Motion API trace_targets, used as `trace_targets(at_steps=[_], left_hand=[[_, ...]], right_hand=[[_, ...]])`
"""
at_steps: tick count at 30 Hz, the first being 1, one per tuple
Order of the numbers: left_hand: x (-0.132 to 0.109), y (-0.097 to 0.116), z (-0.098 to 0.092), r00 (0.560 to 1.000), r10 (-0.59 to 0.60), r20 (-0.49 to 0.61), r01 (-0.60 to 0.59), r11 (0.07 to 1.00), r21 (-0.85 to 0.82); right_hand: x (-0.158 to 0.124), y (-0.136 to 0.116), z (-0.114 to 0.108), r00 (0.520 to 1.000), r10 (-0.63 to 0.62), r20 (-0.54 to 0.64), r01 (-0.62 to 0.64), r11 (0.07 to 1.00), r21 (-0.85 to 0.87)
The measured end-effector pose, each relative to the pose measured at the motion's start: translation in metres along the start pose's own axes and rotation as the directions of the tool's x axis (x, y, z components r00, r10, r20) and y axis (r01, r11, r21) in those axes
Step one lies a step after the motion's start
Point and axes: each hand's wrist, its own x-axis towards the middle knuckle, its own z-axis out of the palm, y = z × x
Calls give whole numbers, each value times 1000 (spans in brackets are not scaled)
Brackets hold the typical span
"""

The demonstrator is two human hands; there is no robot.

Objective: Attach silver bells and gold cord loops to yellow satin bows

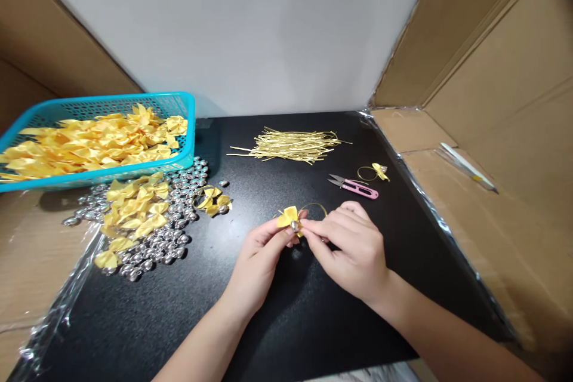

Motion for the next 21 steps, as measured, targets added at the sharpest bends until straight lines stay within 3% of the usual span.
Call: trace_targets(at_steps=[5, 14, 21], left_hand=[[-1, 3, 1, 998, 37, 43, -37, 999, -3], [-2, 6, 2, 993, 114, -28, -109, 985, 137], [-5, 11, 9, 972, 194, -134, -169, 969, 182]], right_hand=[[-2, 1, -1, 998, -55, 18, 55, 998, -30], [3, -2, -3, 998, 67, -21, -63, 987, 150], [4, -1, -1, 995, 78, -70, -58, 968, 246]])
